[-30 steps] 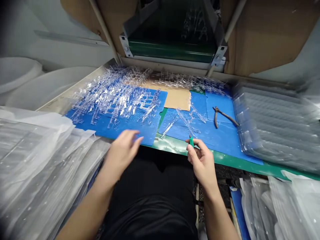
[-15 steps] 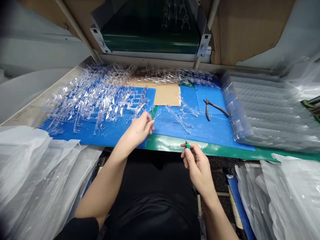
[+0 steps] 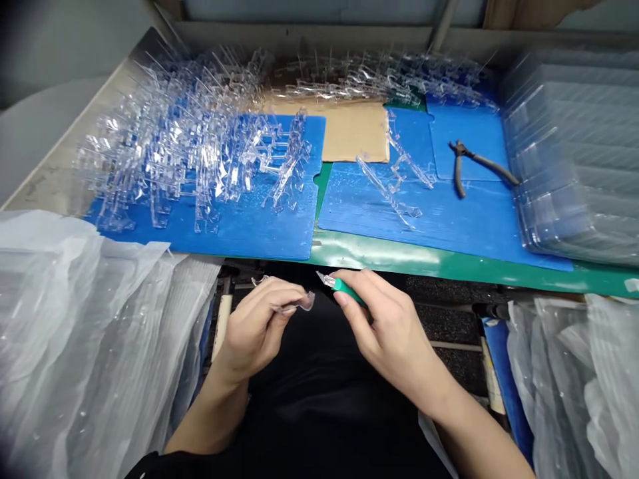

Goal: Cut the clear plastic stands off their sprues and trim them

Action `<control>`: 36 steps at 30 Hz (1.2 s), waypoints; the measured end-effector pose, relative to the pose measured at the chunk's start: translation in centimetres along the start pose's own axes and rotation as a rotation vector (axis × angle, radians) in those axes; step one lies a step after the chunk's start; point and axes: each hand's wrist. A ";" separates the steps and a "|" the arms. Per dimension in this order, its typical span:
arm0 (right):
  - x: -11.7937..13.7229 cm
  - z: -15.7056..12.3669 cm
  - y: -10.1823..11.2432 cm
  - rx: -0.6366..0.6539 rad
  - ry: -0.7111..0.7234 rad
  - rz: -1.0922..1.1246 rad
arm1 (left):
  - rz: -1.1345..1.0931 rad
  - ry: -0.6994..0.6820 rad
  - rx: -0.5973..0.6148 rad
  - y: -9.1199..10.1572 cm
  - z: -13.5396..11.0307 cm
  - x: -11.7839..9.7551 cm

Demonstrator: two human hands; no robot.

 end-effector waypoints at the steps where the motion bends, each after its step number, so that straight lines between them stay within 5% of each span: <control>1: 0.3 -0.1 0.1 0.016 0.010 -0.037 | -0.016 -0.010 -0.007 0.1 -0.1 0.0; 19: 2.5 -2.5 1.0 0.155 0.026 -0.184 | 0.047 -0.059 -0.094 0.2 -0.6 0.8; 36: 1.1 -1.7 1.7 0.036 -0.049 -0.204 | -0.024 -0.028 -0.036 -0.2 -0.4 0.0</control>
Point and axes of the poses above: each hand's wrist, its own z-axis towards the middle knuckle, its own y-axis out of the back of the hand, x = y × z, and after that the axes turned 2 degrees about z, right-handed
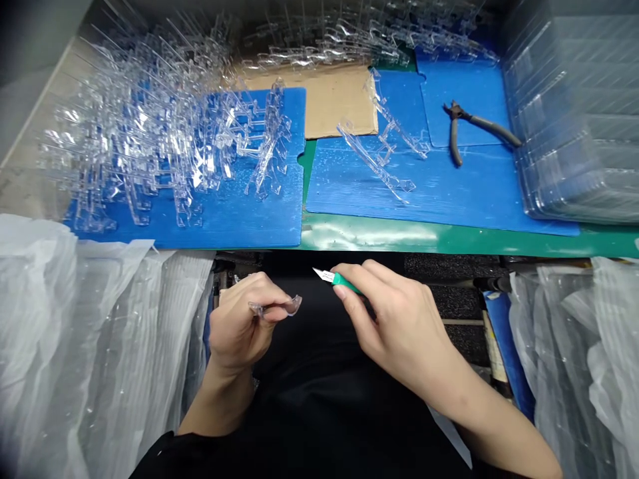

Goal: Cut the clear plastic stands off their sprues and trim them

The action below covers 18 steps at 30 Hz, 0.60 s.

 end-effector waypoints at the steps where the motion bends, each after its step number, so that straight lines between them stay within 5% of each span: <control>1: -0.1 0.1 0.0 -0.006 -0.005 0.032 | -0.021 0.014 0.006 0.0 0.0 -0.1; 8: 0.8 1.5 -0.1 0.047 -0.199 0.532 | -0.173 0.062 0.009 -0.3 0.5 -0.3; 15: 1.2 3.3 -2.0 0.423 -0.499 1.381 | -0.199 0.044 0.036 -0.7 0.0 0.0; 18: 1.0 3.5 -2.5 0.474 -0.596 1.623 | -0.222 0.042 0.030 -0.8 -0.2 0.1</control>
Point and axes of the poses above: each hand's wrist, its own z-axis towards the middle knuckle, its own y-axis out of the back of the hand, x = y × z, and after that the axes turned 2 degrees about z, right-handed
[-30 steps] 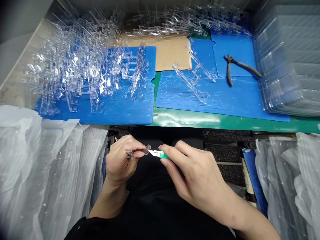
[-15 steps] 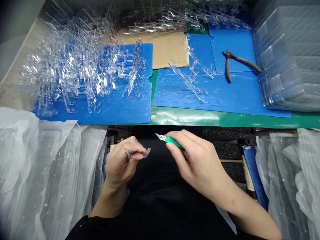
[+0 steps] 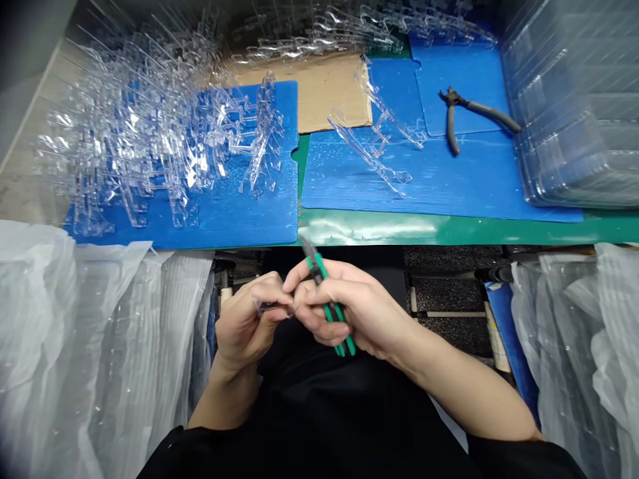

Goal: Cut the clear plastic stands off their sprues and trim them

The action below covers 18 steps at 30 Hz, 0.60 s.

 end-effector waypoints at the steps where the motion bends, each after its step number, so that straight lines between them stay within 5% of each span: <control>1: 0.0 0.1 0.1 0.009 -0.012 0.044 | -0.015 -0.001 -0.004 0.0 0.0 0.0; 11: -0.2 -0.1 0.4 0.062 0.032 0.019 | -0.218 0.106 -0.009 -0.2 -0.4 0.9; 15: -0.1 -0.6 0.8 -0.114 0.195 -0.514 | -0.365 0.231 -0.005 -0.4 -0.8 0.7; 18: -0.4 -1.1 1.4 -0.234 0.484 -1.114 | -0.376 0.268 -0.005 -0.3 -0.8 0.3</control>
Point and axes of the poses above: each hand's wrist, its own z-axis towards the middle knuckle, its own y-axis out of the back of the hand, x = y × z, and after that the axes turned 2 degrees about z, right-handed
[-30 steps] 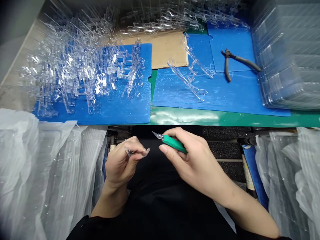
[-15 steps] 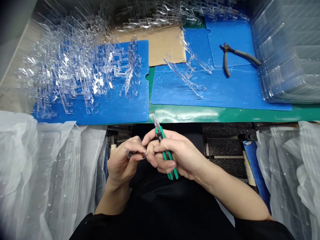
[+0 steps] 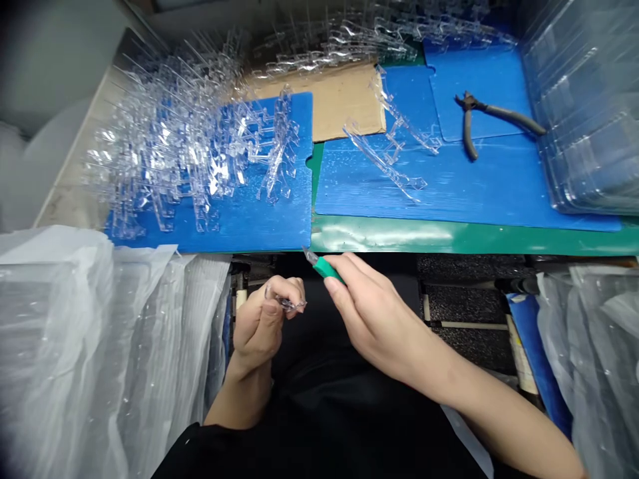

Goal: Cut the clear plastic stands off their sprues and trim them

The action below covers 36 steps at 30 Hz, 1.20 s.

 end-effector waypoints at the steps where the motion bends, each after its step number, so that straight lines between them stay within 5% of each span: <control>1: -0.2 -0.2 0.1 -0.021 0.111 -0.138 | 0.009 0.003 -0.002 0.0 0.0 -0.1; 4: -0.8 -0.7 0.5 -0.029 0.309 -0.388 | 0.058 -0.014 -0.004 0.1 0.1 -0.4; 11: -0.3 -1.3 1.8 0.059 0.411 -0.597 | 0.036 -0.053 0.022 -0.1 0.3 -0.4; 36: 0.1 -2.4 2.5 0.086 0.348 -0.439 | 0.110 -0.143 0.071 -0.9 1.3 -0.6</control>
Point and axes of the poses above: each hand's wrist, its own z-axis towards the middle knuckle, its own y-axis out of the back of the hand, x = y × z, and after that the axes turned 2 degrees about z, right-handed
